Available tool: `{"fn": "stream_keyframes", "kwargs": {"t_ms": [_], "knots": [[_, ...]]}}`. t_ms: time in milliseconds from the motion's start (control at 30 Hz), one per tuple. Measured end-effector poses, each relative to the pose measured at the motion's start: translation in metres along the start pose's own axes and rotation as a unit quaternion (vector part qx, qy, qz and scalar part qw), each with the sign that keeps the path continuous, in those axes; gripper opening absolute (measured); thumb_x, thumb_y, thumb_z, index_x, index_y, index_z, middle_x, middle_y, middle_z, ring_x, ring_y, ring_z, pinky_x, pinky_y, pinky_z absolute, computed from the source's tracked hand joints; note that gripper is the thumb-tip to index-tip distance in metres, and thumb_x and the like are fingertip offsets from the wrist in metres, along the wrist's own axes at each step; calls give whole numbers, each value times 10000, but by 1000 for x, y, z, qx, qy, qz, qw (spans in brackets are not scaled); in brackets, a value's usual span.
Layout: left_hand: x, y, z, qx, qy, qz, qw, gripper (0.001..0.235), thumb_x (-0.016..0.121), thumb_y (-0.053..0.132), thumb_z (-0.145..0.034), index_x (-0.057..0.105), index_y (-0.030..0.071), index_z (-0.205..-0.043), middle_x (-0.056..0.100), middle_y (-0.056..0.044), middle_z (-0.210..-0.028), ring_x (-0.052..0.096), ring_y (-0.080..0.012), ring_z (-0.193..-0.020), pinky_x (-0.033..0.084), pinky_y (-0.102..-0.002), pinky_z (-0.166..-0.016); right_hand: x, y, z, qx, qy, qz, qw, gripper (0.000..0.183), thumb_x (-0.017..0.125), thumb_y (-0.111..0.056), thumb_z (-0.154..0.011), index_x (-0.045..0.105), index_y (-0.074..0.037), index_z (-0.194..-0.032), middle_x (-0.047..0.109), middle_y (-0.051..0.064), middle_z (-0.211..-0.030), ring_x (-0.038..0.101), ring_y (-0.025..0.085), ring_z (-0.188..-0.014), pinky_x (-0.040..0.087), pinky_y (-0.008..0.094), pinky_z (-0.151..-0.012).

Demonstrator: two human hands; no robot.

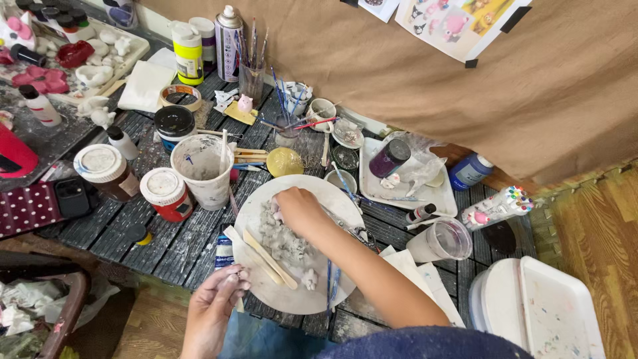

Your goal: The person shapes a small piece of clay using a sculpting tool and their fingers. They refine the details of the clay piece, occasionally rotating it to access different angles. The person then wraps the finished piece in plastic wrap.

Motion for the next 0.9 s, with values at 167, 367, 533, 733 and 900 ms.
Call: {"fn": "stream_keyframes", "kwargs": {"t_ms": [167, 367, 533, 733, 900], "knots": [[16, 2, 4, 16, -44, -26, 999, 267, 573, 57, -985, 669, -36, -1216, 761, -158, -1123, 726, -198, -956, 536, -300, -798, -3, 6, 1, 10, -8, -79, 997, 73, 773, -106, -786, 746, -102, -854, 749, 110, -858, 716, 321, -853, 546, 434, -765], [12, -1, 5, 50, -54, -58, 996, 248, 642, 22, -945, 676, -34, -1185, 771, -175, -1079, 721, -206, -938, 531, -310, -785, -13, 7, 8, -1, 46, -98, 994, 88, 716, -54, -825, 701, -73, -910, 755, 104, -875, 721, 313, -859, 555, 424, -762], [10, -4, 4, 98, -63, -33, 993, 200, 694, -43, -900, 681, -52, -1099, 744, -135, -1072, 704, -183, -1009, 549, -340, -902, -31, 17, 19, -8, 76, -192, 978, 117, 762, -144, -825, 718, -71, -905, 759, 101, -864, 752, 263, -794, 586, 362, -743], [20, -5, 4, 110, -56, -27, 992, 182, 682, -48, -920, 681, -36, -1102, 732, -112, -1104, 649, -161, -1007, 490, -306, -890, -31, 3, 15, -64, 76, -129, 987, 111, 797, -168, -796, 780, -126, -897, 759, 98, -867, 721, 299, -822, 565, 403, -757], [36, 0, 11, 92, -66, 4, 994, 192, 673, -22, -908, 659, -6, -1099, 732, -93, -1105, 662, -143, -1021, 506, -286, -866, -12, 0, 9, -66, 45, -74, 994, 112, 787, -173, -792, 793, -155, -903, 757, 88, -897, 709, 316, -863, 559, 429, -779]]}}
Point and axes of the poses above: each hand's wrist, its own z-axis away from the middle knuckle, its own x-axis out of the palm, y = z × x, the point moved 10 cm from there along -z, towards the middle knuckle
